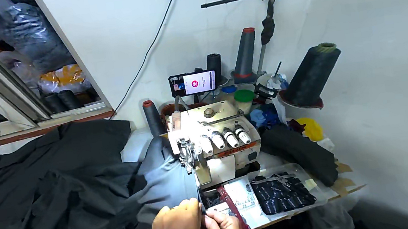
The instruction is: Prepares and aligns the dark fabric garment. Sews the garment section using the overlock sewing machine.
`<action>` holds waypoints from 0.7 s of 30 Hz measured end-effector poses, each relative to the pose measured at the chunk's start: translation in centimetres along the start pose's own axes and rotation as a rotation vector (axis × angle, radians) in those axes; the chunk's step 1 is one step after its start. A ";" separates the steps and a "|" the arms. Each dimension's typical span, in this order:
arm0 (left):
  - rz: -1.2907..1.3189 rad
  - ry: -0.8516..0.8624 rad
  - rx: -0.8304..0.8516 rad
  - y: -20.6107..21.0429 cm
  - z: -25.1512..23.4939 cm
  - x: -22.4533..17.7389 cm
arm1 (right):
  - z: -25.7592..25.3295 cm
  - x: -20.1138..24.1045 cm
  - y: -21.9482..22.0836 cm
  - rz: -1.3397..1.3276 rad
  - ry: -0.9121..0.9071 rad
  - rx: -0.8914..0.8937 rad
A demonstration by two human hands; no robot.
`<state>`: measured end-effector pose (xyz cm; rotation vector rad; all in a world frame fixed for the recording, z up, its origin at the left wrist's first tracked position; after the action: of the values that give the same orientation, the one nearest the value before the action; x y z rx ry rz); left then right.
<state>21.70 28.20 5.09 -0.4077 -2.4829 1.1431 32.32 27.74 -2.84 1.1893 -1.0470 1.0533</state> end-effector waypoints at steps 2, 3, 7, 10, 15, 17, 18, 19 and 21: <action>0.002 -0.029 -0.014 0.8 -0.3 0.2 | -1.2 0.1 0.5 -0.011 -0.029 -0.001; 0.007 -0.041 -0.022 1.1 -0.3 0.4 | -1.8 0.0 0.8 -0.016 -0.046 -0.008; 0.078 -0.027 -0.086 2.0 -0.4 1.5 | -3.5 -0.3 1.6 -0.053 -0.069 -0.047; 0.171 0.031 -0.137 2.9 -0.5 2.5 | -3.9 -0.1 2.3 -0.143 -0.018 -0.040; 0.240 0.139 -0.191 3.7 -0.7 3.9 | -3.8 0.2 3.0 -0.242 0.058 -0.008; 0.245 0.189 -0.207 3.8 -0.7 3.8 | -3.8 0.1 3.1 -0.262 0.064 -0.027; 0.238 0.202 -0.221 3.9 -0.7 3.7 | -3.9 0.0 3.1 -0.266 0.053 -0.040; 0.231 0.202 -0.237 4.1 -0.5 3.6 | -4.0 -0.2 3.2 -0.266 0.043 -0.053; 0.205 0.184 -0.267 4.4 -0.2 3.3 | -4.1 -0.4 3.4 -0.263 0.027 -0.074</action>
<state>19.34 32.44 2.46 -0.8197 -2.4770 0.8024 29.20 32.01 -2.89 1.2122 -0.8735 0.8170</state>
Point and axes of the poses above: each hand's wrist, its own z-axis away from the middle knuckle, its own y-axis out of the palm, x = y × z, the point moved 3 cm from there along -z, towards the middle knuckle, and after that the axes turned 11 degrees about y, right-handed, at the moved point
